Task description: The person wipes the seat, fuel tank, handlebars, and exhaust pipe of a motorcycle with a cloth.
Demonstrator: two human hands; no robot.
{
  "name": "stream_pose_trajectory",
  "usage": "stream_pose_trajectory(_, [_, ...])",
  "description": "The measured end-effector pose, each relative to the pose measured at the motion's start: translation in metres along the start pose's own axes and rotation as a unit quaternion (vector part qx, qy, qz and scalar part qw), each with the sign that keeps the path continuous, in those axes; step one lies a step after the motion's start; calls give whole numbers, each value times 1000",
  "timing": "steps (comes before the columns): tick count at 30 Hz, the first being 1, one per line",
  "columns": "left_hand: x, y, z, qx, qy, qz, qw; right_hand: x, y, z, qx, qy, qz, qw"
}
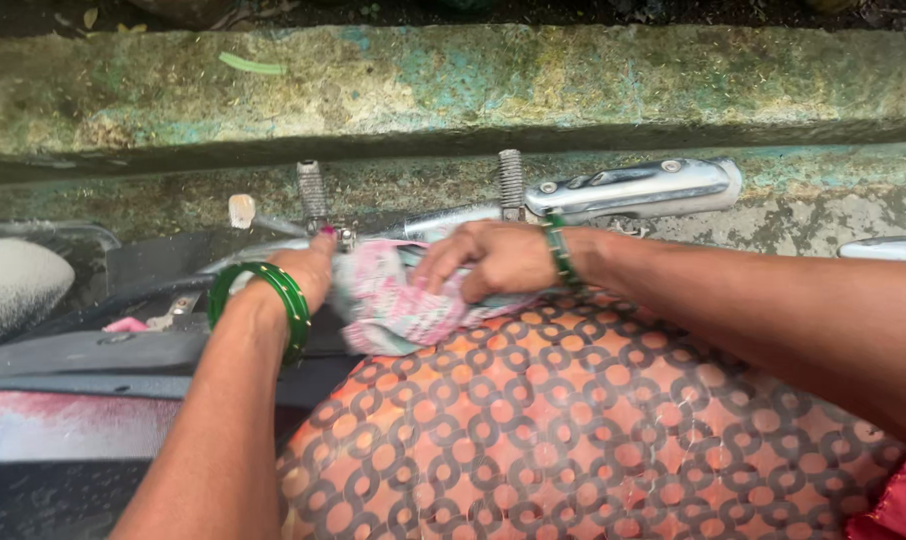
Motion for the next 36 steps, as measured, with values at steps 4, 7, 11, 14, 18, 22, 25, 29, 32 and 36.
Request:
stream_pose_trajectory(4, [6, -2, -17, -19, 23, -37, 999, 18, 43, -55, -18, -169, 98, 981])
stream_pose_trajectory(7, [13, -13, -14, -52, 18, -74, 996, 36, 74, -93, -11, -119, 139, 983])
stream_pose_trajectory(11, [16, -36, -1, -88, 32, -87, 992, 61, 98, -105, -102, -84, 229, 964])
stream_pose_trajectory(14, [20, -51, 19, -95, 28, -92, 991, 65, 98, -90, -80, -65, 250, 963])
stream_pose_trajectory(18, [44, -85, 53, -116, 24, -209, 971, 52, 69, -67, -32, -230, 195, 953])
stream_pose_trajectory(22, [80, -118, 73, -140, 16, -330, 933, 52, 65, -81, 22, -121, 151, 981])
stream_pose_trajectory(25, [109, -140, 73, -155, 11, -354, 922, 64, 85, -91, -58, -246, 202, 946])
stream_pose_trajectory(29, [142, -154, 72, -148, -50, -351, 923, 88, 122, -130, -123, -114, 230, 959])
stream_pose_trajectory(32, [146, -165, 75, -133, -30, -366, 921, 104, 141, -164, -127, -101, 260, 952])
stream_pose_trajectory(36, [135, -169, 90, -26, 42, -469, 882, 98, 145, -174, -76, -47, 336, 938])
Point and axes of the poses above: each hand's wrist, its own z-axis away from the middle knuckle, its own y-axis out of the palm, x = y × z, the point moved 1 cm from there along -z, towards the middle knuckle, and after that the axes turned 12 degrees about -x, right-handed, at the moved point
